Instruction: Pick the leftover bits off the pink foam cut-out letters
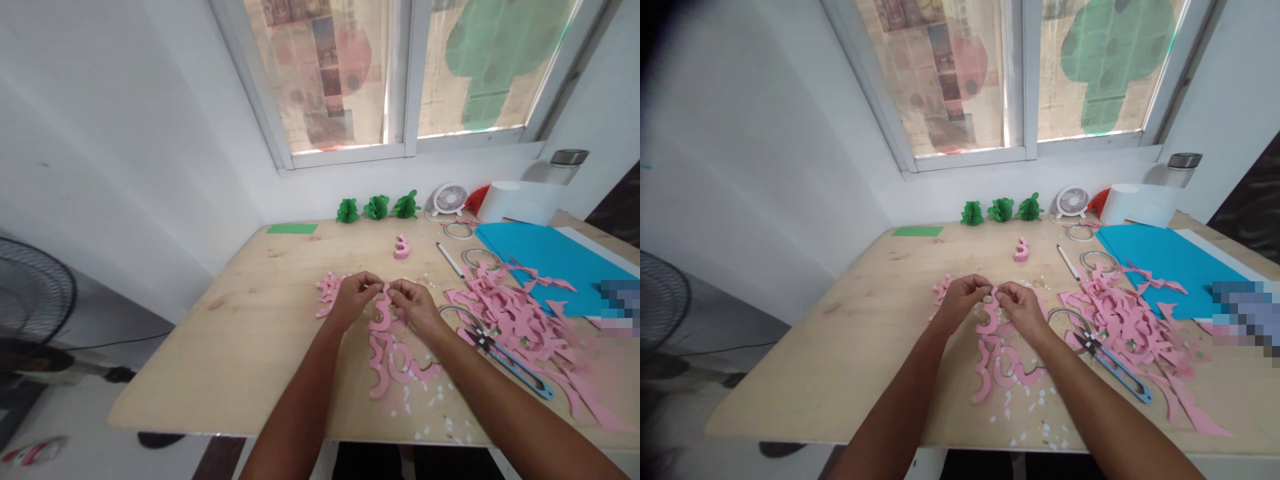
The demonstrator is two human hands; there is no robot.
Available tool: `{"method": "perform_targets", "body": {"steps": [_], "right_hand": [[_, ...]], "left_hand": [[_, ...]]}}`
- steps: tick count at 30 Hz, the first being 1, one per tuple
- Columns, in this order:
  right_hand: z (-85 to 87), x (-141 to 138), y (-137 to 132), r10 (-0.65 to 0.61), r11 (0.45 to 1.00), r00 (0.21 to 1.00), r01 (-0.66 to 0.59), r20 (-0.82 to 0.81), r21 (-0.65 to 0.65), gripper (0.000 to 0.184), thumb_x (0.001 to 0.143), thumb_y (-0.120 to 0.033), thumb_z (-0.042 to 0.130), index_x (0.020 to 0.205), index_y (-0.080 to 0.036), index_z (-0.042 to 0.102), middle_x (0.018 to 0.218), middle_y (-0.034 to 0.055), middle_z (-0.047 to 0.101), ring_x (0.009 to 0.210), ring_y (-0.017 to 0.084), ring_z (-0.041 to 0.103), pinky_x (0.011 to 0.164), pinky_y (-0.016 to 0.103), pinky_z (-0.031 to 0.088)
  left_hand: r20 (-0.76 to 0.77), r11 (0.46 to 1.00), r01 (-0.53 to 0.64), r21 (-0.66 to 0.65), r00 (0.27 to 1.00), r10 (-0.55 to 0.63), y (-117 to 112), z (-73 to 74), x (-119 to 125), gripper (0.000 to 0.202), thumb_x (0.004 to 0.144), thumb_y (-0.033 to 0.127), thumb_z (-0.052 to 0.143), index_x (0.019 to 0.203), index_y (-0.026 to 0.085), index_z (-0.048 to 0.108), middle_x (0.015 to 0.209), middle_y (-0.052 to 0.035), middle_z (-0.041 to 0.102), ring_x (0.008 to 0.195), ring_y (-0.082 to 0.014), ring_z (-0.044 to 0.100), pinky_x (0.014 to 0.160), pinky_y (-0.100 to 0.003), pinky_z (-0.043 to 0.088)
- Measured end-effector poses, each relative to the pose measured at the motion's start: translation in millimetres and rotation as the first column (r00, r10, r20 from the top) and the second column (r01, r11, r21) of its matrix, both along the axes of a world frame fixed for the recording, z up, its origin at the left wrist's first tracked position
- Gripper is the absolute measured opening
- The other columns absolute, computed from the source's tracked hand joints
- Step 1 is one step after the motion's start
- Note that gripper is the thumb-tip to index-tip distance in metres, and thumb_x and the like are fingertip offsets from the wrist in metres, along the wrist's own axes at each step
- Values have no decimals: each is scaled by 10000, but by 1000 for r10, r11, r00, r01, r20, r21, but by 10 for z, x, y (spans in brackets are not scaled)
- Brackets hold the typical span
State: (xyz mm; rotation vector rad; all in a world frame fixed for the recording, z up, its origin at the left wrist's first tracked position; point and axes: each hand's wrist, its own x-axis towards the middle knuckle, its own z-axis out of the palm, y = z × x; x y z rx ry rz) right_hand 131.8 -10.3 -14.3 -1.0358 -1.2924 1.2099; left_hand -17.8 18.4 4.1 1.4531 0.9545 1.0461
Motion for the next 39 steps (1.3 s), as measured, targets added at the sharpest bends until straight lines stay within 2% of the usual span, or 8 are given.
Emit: {"method": "perform_targets", "body": {"steps": [7, 13, 23, 32, 39], "right_hand": [[-1, 19, 22, 18, 1000, 999, -19, -37, -15, 230, 718, -379, 604, 750, -151, 593, 563, -36, 458, 492, 86, 385, 447, 211, 271], [-12, 25, 18, 38, 999, 999, -38, -6, -17, 226, 737, -374, 586, 771, -151, 590, 545, -48, 427, 464, 78, 353, 427, 209, 238], [-7, 25, 17, 67, 997, 998, -66, 19, -28, 266, 722, -419, 605, 756, -156, 592, 555, -41, 446, 477, 81, 370, 435, 209, 260], [5, 30, 10, 80, 997, 996, -79, 30, -19, 264, 730, -428, 598, 733, -165, 585, 533, -54, 405, 462, 80, 332, 430, 216, 232], [2, 32, -5, 129, 992, 990, -129, 52, 0, 244, 750, -399, 588, 700, -162, 561, 548, -53, 395, 479, 77, 324, 452, 219, 231]], "left_hand": [[-54, 994, -14, 106, 998, 20, -1, 32, -18, 159, 687, 291, 636, 742, 142, 648, 688, -25, 641, 623, -126, 581, 581, -238, 460], [-120, 987, -27, 160, 992, 46, -25, 79, -27, 138, 695, 281, 626, 701, 146, 655, 668, -16, 641, 611, -118, 574, 589, -229, 448], [-78, 996, 63, 69, 995, -58, 17, 13, -73, 213, 701, 338, 622, 720, 127, 642, 616, -12, 611, 586, -114, 538, 553, -224, 413], [-76, 997, 82, -11, 994, -82, 2, 47, -101, 230, 703, 355, 628, 728, 127, 640, 591, -6, 610, 474, -72, 444, 474, -200, 332], [-45, 992, 104, -75, 993, -108, -22, 90, -115, 205, 686, 330, 646, 683, 127, 622, 542, 10, 576, 458, -62, 433, 468, -192, 324]]}}
